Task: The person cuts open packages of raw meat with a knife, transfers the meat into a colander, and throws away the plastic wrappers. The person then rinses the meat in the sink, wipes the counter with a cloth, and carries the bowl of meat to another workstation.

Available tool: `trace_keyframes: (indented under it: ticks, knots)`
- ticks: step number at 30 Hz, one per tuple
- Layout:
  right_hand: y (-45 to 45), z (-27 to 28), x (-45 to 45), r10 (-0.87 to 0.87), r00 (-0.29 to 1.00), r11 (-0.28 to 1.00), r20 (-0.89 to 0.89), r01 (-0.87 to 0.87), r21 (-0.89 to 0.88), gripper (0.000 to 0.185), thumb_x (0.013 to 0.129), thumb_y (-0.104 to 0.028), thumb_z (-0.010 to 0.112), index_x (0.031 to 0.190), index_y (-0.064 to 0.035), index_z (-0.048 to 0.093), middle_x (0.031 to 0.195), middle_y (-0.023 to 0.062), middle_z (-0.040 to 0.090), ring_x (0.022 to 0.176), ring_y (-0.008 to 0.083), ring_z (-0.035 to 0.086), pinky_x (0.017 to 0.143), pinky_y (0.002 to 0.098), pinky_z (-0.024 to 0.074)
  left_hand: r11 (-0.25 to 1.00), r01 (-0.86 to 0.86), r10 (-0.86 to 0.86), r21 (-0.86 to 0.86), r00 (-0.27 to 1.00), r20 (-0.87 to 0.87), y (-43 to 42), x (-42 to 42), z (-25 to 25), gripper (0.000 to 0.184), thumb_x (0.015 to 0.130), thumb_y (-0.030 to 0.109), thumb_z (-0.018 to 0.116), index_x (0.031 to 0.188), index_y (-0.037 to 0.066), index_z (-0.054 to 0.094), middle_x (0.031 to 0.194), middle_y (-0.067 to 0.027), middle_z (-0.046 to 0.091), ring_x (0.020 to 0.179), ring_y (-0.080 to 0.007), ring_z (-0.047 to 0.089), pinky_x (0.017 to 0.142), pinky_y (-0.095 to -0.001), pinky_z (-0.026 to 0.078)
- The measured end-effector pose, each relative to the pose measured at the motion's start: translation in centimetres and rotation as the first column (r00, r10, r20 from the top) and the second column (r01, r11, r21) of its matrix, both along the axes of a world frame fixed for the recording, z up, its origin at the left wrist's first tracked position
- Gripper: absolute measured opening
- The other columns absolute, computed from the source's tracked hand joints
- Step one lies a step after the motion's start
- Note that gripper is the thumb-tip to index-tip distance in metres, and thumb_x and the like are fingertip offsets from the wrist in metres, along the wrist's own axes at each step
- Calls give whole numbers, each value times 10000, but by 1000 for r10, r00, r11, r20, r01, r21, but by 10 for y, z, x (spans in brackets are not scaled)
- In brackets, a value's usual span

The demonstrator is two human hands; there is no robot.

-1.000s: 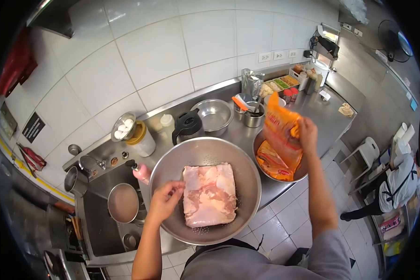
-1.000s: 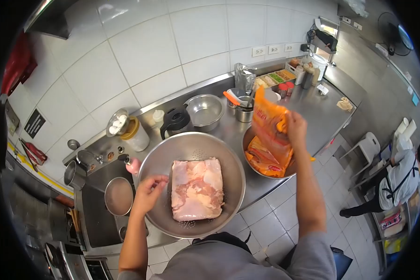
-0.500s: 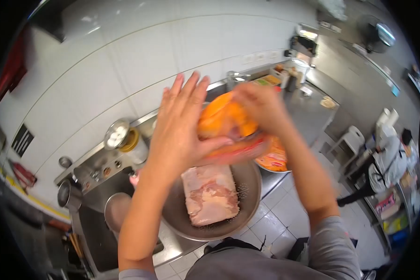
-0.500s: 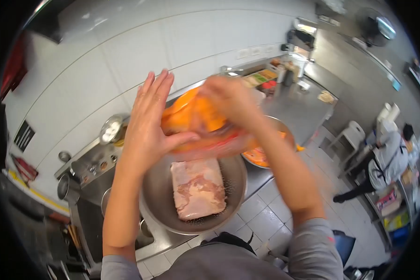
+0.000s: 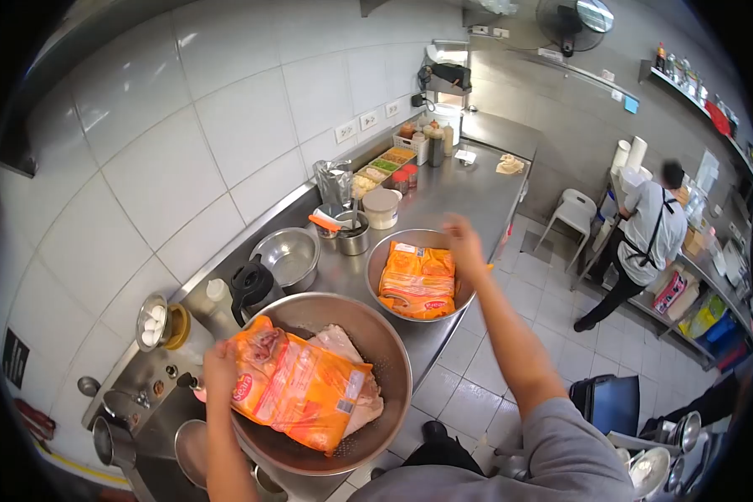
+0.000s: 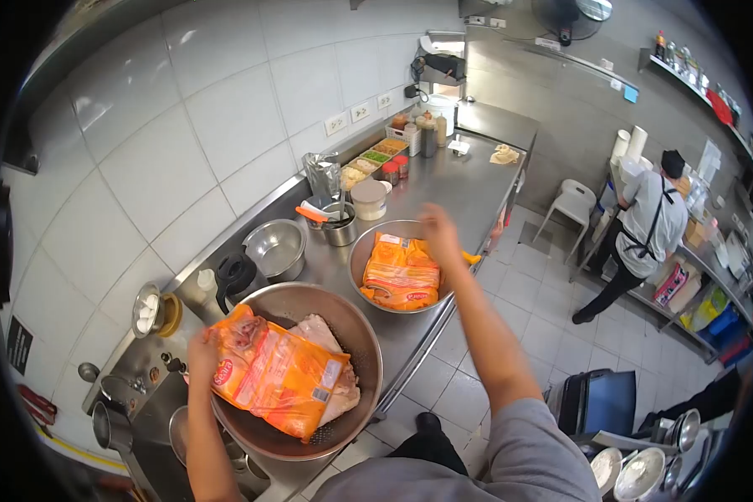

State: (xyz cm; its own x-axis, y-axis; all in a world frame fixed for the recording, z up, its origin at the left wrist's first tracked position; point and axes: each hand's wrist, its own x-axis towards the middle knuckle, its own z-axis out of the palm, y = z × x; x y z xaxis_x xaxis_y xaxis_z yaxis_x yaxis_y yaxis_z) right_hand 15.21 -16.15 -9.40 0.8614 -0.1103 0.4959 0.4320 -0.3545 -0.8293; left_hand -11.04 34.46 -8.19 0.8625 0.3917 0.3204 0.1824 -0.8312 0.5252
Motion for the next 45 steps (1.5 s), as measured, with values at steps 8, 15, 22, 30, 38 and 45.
trace_keyframes:
  ticks: [8,15,22,30,38,45]
  knots:
    - [-147,-168,99,-188,954,738,-235,-21,-675,466,825,-185,678,1254,-12,618,1208,251,642,1152,398,602,1012,448,465,983,15,57,181,919,-389,-17,11,10,223,919,247,593,1013,61,670,944,-224,689,928,-406,661,789,-498,508]
    - [-157,-217,156,166,931,525,-325,-363,-770,638,821,-101,685,1415,-90,451,1192,272,638,1129,427,605,949,484,503,972,-170,223,162,884,-411,-57,38,-53,449,934,425,569,998,-15,632,964,-298,675,932,-445,662,827,-539,504]
    - [-167,-104,118,107,872,965,-478,-206,-160,503,985,-300,592,1446,-123,499,733,-9,520,545,72,465,465,249,403,811,-344,306,-472,939,-158,-52,30,-31,296,1014,255,565,977,-22,662,804,-47,665,694,-89,572,629,-279,477]
    - [-108,95,-64,716,585,603,-381,-793,-84,543,913,-136,660,1438,-150,522,924,43,621,586,121,578,541,261,496,989,-115,126,90,984,-124,-140,-13,150,240,981,271,608,954,35,641,678,-169,602,585,-282,573,574,-386,454]
    - [-15,139,-163,755,630,324,-181,-599,-733,466,940,-323,628,1392,-234,561,828,69,579,663,240,608,560,381,505,984,-56,59,171,998,-16,-141,-3,165,304,972,307,615,916,8,625,688,-207,590,611,-354,543,591,-416,452]
    - [16,177,-189,725,678,297,-118,-463,-835,470,949,-340,597,1400,-218,544,856,80,596,678,254,647,564,387,520,995,-6,7,102,1000,-9,-150,1,169,285,968,270,630,900,-7,639,666,-197,570,565,-294,501,573,-391,437]
